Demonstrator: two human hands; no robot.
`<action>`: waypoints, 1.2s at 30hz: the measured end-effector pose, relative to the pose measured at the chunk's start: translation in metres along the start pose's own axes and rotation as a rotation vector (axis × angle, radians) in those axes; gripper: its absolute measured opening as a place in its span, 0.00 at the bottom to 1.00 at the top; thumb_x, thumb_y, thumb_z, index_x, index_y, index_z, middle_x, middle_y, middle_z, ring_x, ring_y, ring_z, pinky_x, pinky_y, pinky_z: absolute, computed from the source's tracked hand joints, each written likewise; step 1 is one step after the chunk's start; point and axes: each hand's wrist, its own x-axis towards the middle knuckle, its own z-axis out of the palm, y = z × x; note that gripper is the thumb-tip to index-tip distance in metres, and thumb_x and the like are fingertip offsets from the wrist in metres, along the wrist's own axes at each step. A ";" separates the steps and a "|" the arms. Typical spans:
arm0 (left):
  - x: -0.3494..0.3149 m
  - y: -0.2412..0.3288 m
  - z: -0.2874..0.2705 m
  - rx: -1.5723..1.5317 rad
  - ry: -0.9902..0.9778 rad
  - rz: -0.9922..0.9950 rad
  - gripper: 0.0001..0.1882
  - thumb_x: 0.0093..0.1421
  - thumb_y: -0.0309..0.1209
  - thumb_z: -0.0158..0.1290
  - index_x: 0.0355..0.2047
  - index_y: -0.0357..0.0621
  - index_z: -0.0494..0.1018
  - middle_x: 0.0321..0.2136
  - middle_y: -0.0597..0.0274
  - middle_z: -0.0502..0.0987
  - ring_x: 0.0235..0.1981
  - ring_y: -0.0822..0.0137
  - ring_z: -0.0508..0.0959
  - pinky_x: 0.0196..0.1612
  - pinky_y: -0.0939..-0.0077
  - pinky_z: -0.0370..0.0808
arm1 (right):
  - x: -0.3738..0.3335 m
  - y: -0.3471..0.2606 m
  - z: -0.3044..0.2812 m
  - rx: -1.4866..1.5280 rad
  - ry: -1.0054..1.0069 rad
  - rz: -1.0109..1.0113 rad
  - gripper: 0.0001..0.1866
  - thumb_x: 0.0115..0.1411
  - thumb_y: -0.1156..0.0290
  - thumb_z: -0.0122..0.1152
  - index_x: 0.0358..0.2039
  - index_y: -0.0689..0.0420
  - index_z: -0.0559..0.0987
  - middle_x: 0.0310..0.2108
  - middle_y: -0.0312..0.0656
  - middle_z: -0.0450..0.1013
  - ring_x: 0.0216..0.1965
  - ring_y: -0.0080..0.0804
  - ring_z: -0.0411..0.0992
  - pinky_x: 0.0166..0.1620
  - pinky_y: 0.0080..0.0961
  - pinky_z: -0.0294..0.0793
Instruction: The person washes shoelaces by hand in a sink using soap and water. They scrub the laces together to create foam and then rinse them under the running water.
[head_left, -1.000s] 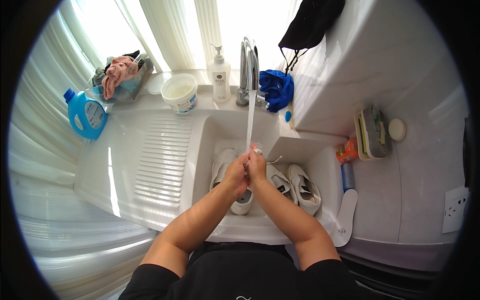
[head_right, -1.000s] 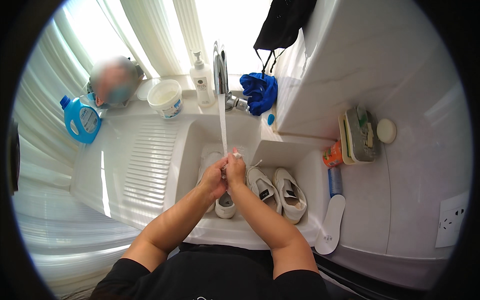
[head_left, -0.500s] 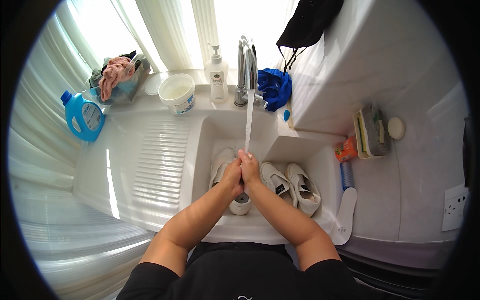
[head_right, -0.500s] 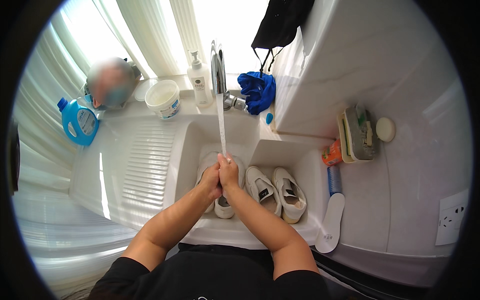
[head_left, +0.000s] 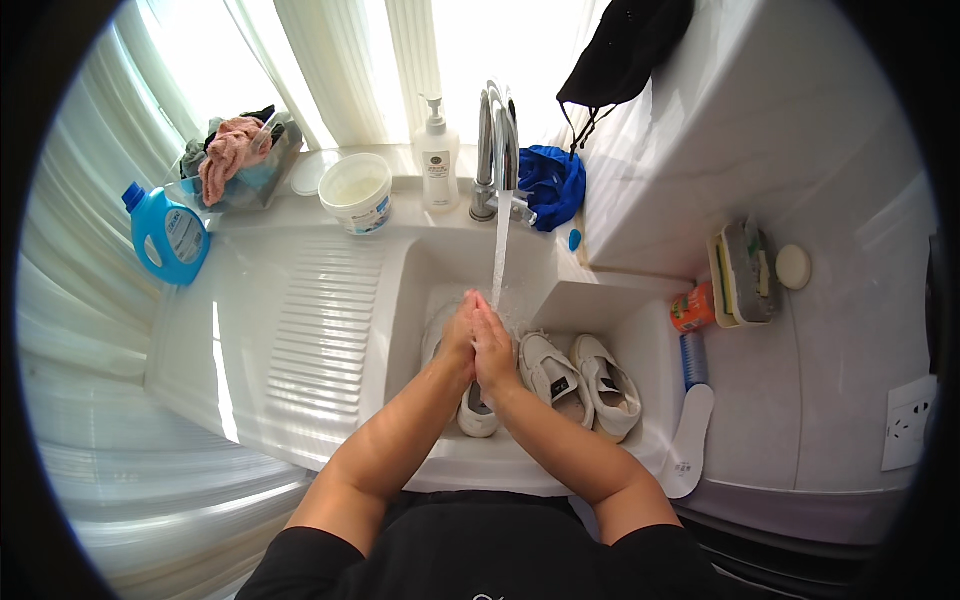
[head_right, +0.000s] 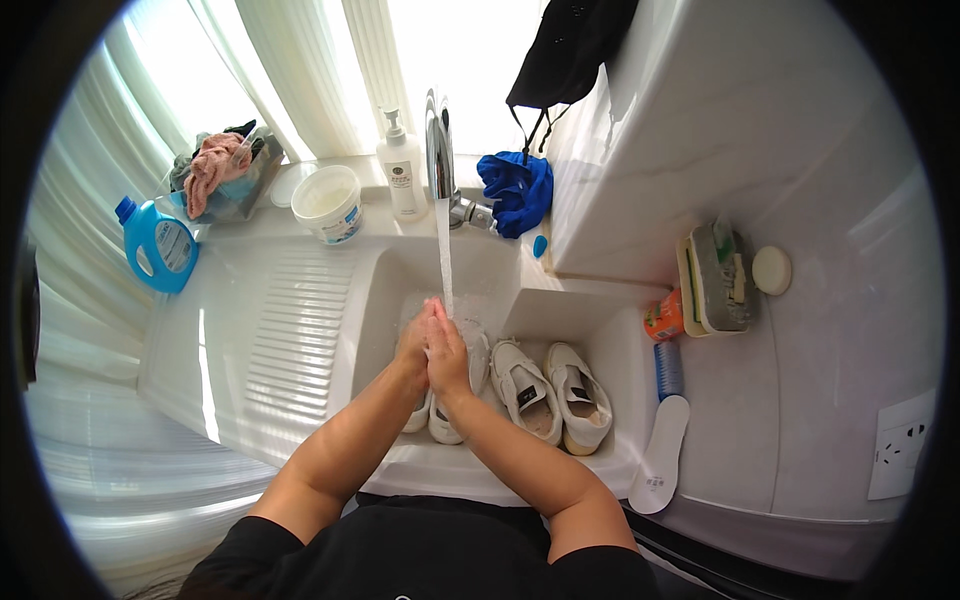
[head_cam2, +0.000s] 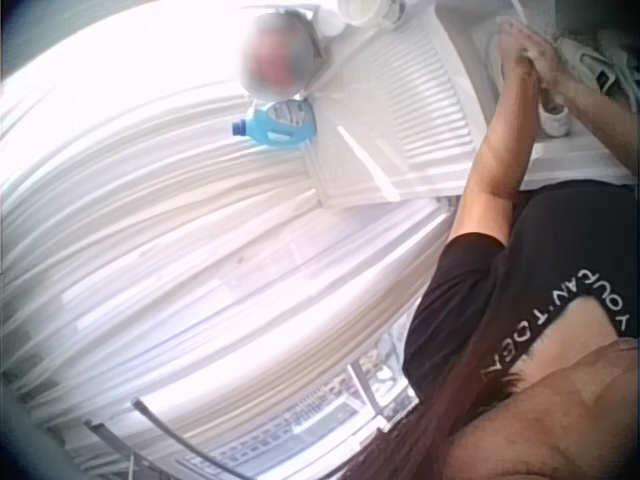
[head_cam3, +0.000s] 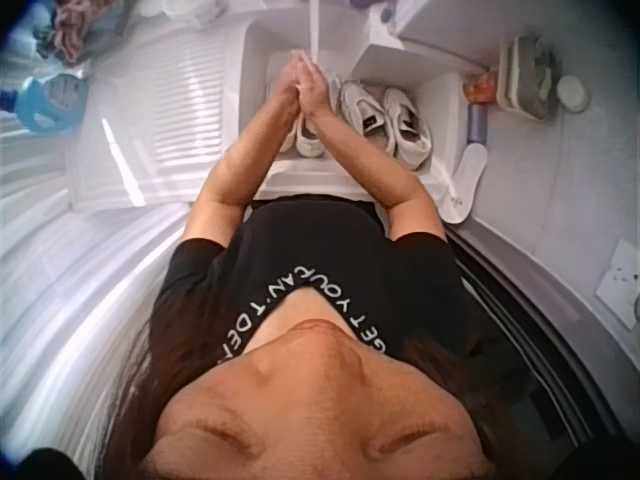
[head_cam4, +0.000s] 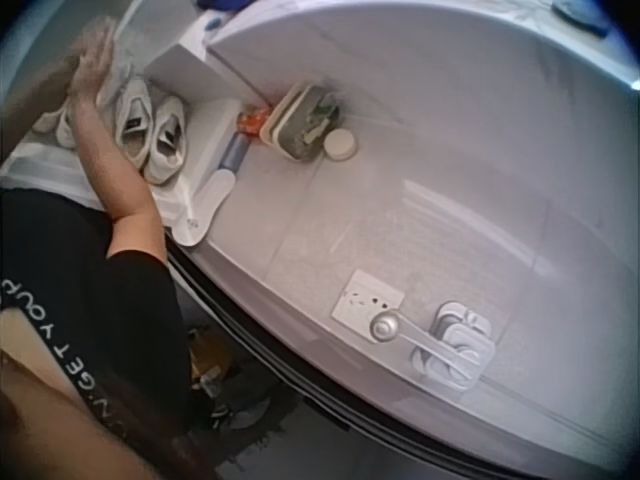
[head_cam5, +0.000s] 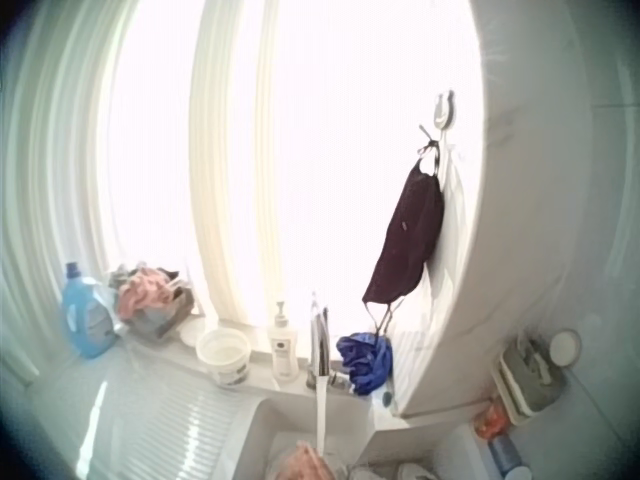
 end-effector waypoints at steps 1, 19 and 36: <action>0.002 0.004 0.000 0.004 -0.013 -0.019 0.24 0.64 0.51 0.34 0.39 0.43 0.68 0.33 0.59 0.73 0.35 0.64 0.73 0.38 0.68 0.71 | -0.009 0.000 0.005 -0.136 -0.021 -0.124 0.19 0.64 0.65 0.44 0.54 0.56 0.69 0.55 0.50 0.59 0.52 0.34 0.62 0.52 0.27 0.64; -0.023 0.008 0.013 -0.306 -0.102 -0.076 0.26 0.66 0.51 0.26 0.46 0.45 0.65 0.45 0.61 0.71 0.46 0.62 0.70 0.50 0.63 0.67 | 0.071 0.022 -0.012 0.367 0.071 0.328 0.19 0.61 0.54 0.51 0.19 0.54 0.70 0.15 0.34 0.64 0.15 0.25 0.63 0.20 0.23 0.64; 0.069 0.002 -0.005 -0.513 0.002 -0.265 0.18 0.66 0.42 0.32 0.43 0.44 0.67 0.33 0.58 0.75 0.33 0.58 0.76 0.39 0.57 0.74 | 0.060 -0.030 -0.023 0.512 -0.168 0.167 0.14 0.60 0.70 0.52 0.44 0.64 0.72 0.38 0.42 0.71 0.38 0.27 0.71 0.42 0.25 0.73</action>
